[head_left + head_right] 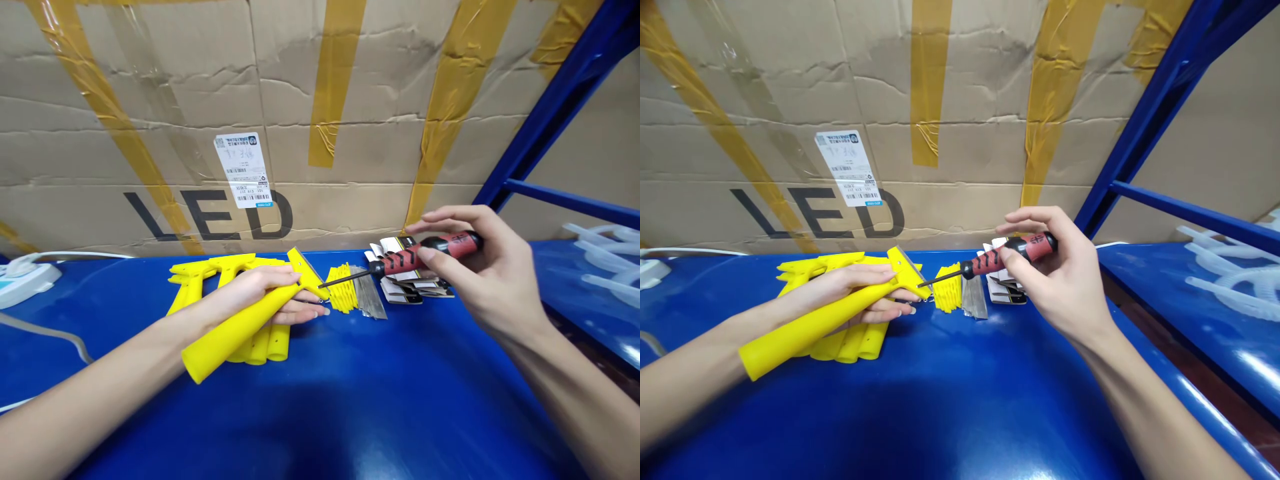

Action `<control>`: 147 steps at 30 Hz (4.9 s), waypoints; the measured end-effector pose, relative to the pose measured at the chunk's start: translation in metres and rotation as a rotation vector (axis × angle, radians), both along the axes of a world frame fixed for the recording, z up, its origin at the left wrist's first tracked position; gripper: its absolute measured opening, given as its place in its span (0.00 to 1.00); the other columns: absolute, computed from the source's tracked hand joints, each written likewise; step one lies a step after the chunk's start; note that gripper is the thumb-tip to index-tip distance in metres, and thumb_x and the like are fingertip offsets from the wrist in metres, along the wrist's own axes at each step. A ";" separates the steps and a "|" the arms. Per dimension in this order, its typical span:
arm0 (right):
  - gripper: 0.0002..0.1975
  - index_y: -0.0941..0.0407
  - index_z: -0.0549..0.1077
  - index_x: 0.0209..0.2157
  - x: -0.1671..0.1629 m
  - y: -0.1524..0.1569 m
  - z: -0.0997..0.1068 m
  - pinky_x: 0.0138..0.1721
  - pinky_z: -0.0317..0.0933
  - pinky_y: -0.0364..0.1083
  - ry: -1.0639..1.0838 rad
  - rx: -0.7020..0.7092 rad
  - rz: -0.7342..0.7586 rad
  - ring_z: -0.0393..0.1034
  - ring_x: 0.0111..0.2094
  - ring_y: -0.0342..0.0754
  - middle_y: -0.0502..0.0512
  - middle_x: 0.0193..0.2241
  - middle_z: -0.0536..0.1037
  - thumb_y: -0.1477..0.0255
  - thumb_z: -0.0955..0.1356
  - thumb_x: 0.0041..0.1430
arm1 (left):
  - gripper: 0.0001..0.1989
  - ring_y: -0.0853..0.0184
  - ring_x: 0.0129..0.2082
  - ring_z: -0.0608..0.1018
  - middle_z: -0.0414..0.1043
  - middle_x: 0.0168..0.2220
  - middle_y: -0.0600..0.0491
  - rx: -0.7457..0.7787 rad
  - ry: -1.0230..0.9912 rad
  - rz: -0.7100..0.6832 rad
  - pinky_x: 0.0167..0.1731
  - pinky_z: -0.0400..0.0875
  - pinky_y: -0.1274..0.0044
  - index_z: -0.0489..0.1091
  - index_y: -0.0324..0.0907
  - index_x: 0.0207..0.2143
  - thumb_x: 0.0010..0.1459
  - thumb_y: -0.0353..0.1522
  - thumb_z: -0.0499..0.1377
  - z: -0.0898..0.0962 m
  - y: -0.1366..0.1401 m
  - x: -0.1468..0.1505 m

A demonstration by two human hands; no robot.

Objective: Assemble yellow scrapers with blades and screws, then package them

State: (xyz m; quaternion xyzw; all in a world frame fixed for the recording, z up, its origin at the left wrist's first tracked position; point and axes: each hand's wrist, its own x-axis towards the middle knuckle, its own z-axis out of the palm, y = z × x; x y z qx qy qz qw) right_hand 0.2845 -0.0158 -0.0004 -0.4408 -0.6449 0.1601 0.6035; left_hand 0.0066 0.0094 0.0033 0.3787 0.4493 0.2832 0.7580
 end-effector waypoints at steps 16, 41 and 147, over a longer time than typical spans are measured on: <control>0.08 0.56 0.74 0.23 0.007 0.017 0.003 0.20 0.66 0.42 0.658 -0.066 -0.215 0.72 0.23 0.46 0.50 0.20 0.73 0.81 0.74 0.41 | 0.17 0.53 0.46 0.83 0.79 0.51 0.44 1.102 0.687 -0.092 0.50 0.76 0.66 0.80 0.47 0.50 0.56 0.34 0.67 0.007 -0.013 -0.007; 0.11 0.56 0.75 0.29 -0.014 0.014 -0.013 0.19 0.68 0.42 0.530 -0.015 -0.031 0.75 0.23 0.47 0.48 0.23 0.76 0.73 0.78 0.43 | 0.39 0.71 0.23 0.78 0.83 0.30 0.49 0.432 0.328 -0.168 0.25 0.71 0.83 0.46 0.44 0.69 0.64 0.42 0.62 0.003 -0.006 -0.010; 0.05 0.51 0.78 0.37 -0.011 -0.008 0.006 0.16 0.59 0.42 -0.023 0.039 -0.034 0.65 0.16 0.41 0.46 0.22 0.75 0.66 0.74 0.58 | 0.35 0.64 0.26 0.80 0.82 0.27 0.51 0.505 0.574 -0.154 0.31 0.74 0.73 0.48 0.43 0.66 0.64 0.45 0.59 0.005 -0.018 0.001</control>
